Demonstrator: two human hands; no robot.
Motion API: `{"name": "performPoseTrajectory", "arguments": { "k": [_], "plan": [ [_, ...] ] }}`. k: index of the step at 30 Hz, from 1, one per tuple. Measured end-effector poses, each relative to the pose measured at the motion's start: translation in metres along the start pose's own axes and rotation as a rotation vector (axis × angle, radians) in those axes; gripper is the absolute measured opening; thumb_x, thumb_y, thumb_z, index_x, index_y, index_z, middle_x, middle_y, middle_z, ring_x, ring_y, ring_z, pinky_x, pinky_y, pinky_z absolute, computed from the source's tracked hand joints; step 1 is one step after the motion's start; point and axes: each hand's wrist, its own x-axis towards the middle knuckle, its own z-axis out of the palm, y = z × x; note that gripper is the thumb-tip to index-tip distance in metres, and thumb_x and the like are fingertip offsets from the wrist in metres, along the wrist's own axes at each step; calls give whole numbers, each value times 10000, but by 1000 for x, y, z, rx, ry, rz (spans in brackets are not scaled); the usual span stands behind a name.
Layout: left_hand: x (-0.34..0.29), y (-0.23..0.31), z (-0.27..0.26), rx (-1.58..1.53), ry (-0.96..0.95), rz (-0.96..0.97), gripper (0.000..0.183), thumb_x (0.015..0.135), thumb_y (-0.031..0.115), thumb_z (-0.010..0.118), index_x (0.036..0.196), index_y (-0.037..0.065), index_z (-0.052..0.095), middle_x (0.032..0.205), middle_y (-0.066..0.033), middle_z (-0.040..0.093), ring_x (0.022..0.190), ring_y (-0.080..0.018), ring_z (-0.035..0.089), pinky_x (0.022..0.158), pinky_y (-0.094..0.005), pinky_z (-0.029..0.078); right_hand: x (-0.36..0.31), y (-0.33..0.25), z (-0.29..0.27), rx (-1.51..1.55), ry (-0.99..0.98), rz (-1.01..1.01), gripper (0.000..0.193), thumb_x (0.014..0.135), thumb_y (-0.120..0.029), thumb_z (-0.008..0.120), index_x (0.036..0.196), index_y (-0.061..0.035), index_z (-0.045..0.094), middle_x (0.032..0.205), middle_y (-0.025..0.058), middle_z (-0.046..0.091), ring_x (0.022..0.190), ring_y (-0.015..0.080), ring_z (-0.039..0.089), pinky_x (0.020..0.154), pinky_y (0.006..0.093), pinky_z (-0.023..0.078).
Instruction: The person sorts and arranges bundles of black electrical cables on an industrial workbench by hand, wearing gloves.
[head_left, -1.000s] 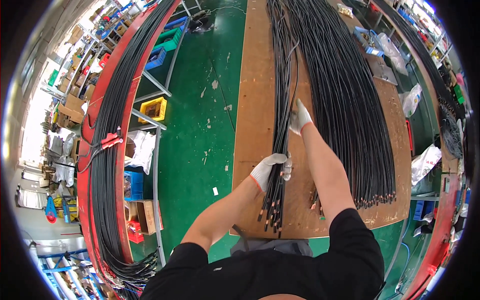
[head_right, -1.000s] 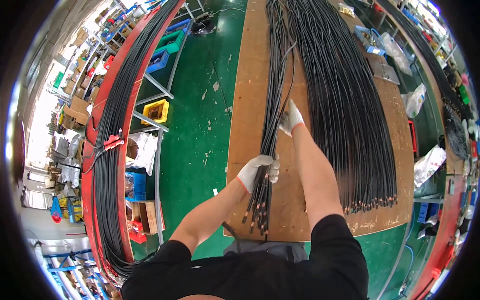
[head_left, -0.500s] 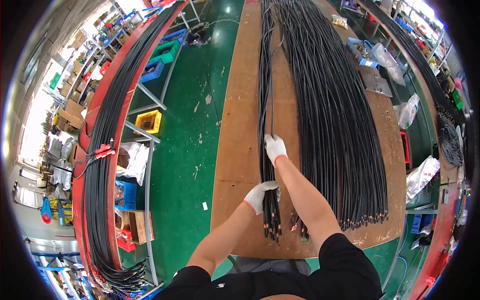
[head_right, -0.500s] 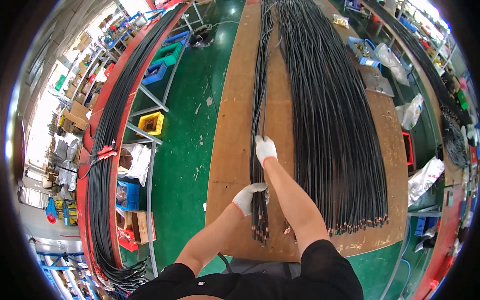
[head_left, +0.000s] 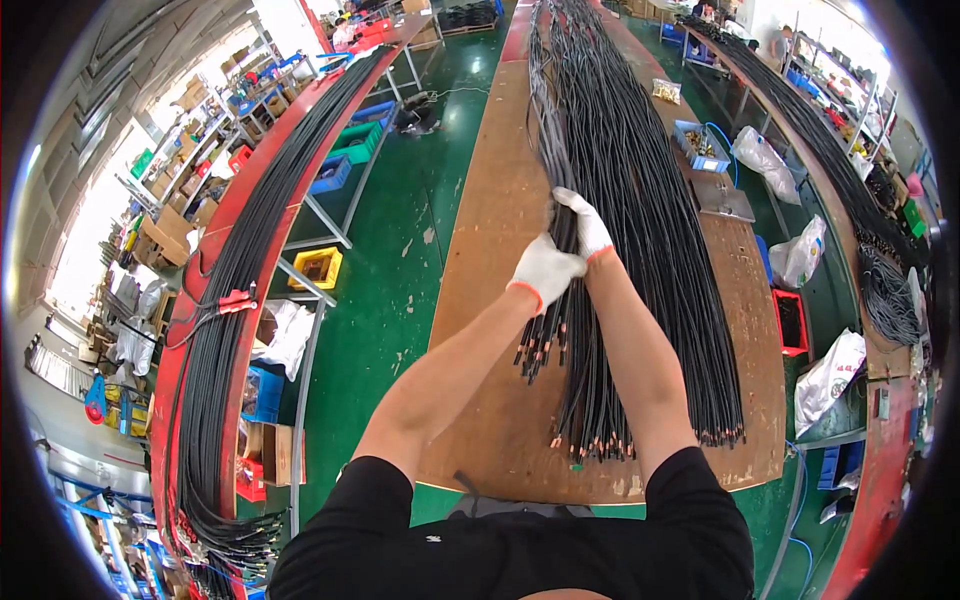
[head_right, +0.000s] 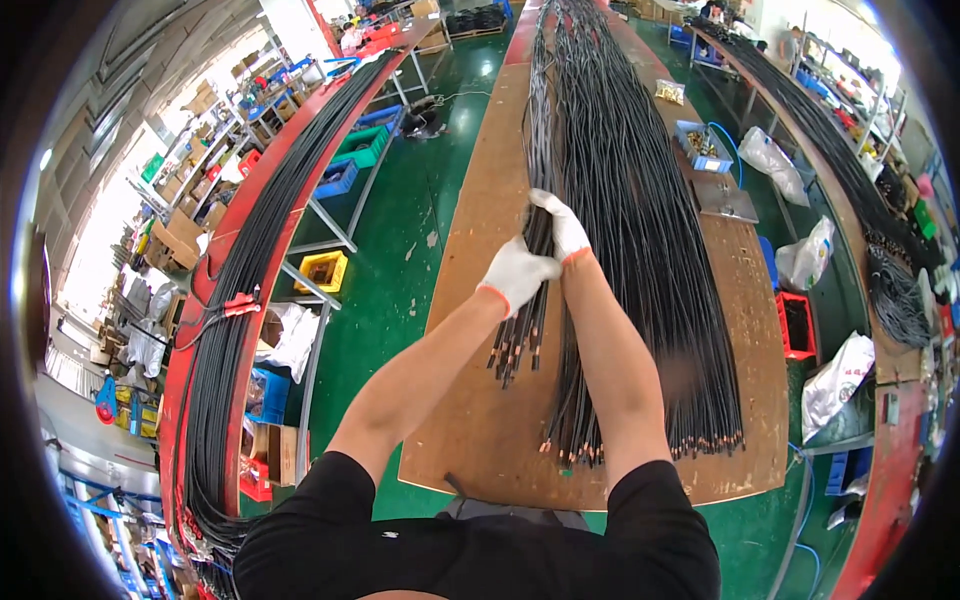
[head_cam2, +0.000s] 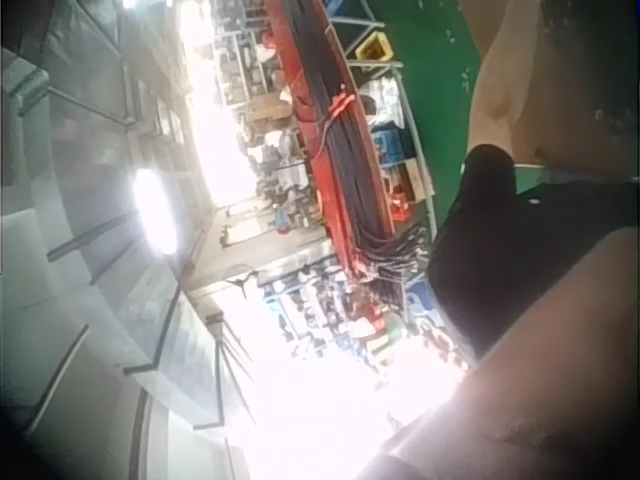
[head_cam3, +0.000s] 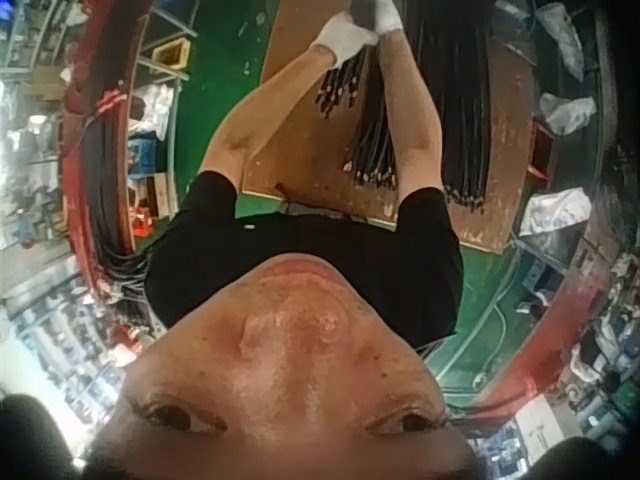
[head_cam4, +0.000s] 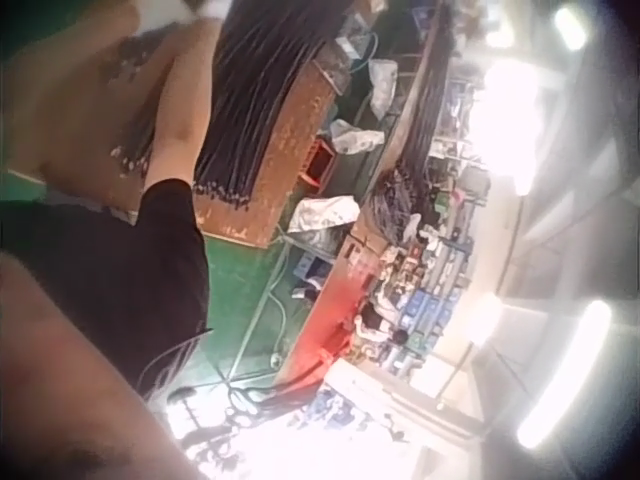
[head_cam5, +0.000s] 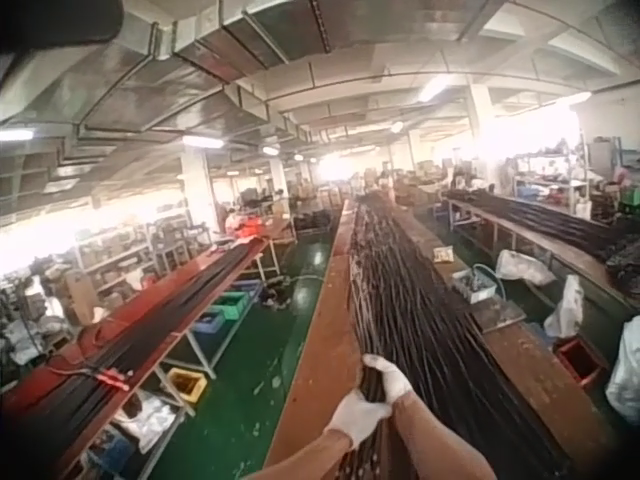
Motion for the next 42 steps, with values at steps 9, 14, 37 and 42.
{"name": "performPoseTrajectory", "arguments": {
  "k": [9, 14, 37, 42],
  "plan": [
    [-61, -207, 50, -69, -73, -355, 574, 736, 152, 806, 1261, -38, 671, 1104, -129, 755, 1004, -246, 718, 906, -370, 566, -31, 202, -167, -91, 254, 340, 257, 930, -346, 782, 851, -115, 700, 761, 64, 703, 639, 220, 672, 621, 364, 563],
    [-52, -246, 58, -108, -107, -399, 536, 742, 112, 801, 1252, -8, 688, 1122, -112, 759, 1032, -237, 709, 919, -356, 551, -25, 201, -163, -173, 259, 392, 269, 948, -353, 761, 855, -108, 701, 743, 67, 702, 612, 230, 675, 595, 376, 561],
    [-53, -230, 76, -147, -106, -434, 544, 849, 392, 827, 1145, -12, 613, 910, -94, 729, 788, -244, 723, 691, -362, 574, -15, 161, -184, -317, 225, 378, 128, 907, -193, 748, 895, -70, 717, 741, 73, 688, 629, 207, 649, 604, 366, 535],
    [-68, -150, 44, -689, -332, -487, 201, 872, 128, 759, 1015, 46, 645, 808, -43, 665, 647, -159, 633, 600, -326, 502, -44, 127, -125, 546, -121, 263, 380, 982, -152, 687, 1336, -21, 646, 1082, 87, 730, 929, 208, 724, 783, 304, 638]
  ]
}}
